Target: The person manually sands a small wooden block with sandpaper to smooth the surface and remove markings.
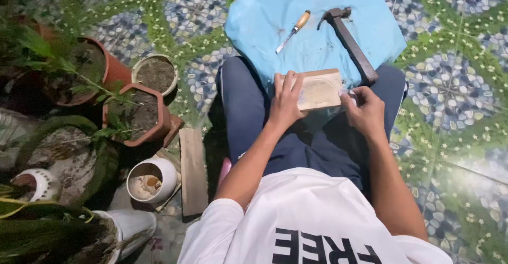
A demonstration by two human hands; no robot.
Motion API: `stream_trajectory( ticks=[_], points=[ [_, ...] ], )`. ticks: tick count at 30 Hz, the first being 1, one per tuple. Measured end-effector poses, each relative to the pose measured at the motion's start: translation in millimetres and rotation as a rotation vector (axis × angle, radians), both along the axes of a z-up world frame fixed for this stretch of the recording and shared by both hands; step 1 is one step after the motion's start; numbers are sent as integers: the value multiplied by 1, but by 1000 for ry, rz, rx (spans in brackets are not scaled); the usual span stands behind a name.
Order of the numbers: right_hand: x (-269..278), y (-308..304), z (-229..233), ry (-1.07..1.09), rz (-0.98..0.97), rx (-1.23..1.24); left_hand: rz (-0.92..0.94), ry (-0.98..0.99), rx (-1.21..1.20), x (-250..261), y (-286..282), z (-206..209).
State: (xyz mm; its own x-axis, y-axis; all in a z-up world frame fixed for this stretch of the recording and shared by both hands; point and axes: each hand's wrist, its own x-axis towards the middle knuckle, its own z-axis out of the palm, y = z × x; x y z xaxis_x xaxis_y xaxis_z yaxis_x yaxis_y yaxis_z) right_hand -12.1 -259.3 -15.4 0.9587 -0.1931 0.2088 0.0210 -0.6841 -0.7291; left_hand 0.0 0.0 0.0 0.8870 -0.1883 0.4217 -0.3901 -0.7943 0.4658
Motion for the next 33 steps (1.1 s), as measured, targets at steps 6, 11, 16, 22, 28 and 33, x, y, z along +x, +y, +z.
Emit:
stream_trajectory(
  ticks=[6, 11, 16, 22, 28, 33],
  points=[
    [-2, 3, -2, -109, 32, 9, 49, -118, 35, -13, -2, 5],
    [-5, 12, 6, -130, 9, 41, 40, -168, 61, -9, -1, -8],
    [-4, 20, 12, -216, -10, -2, 25, -122, 64, -5, -4, -9],
    [-4, 15, 20, -128, 20, -38, 60, -27, 26, -7, -9, 0],
    [2, 15, 31, -70, 68, -126, 114, -59, 126, -6, -9, -11],
    [2, 25, 37, -163, 82, -141, 120, -84, 187, -9, -10, -13]
  ],
)
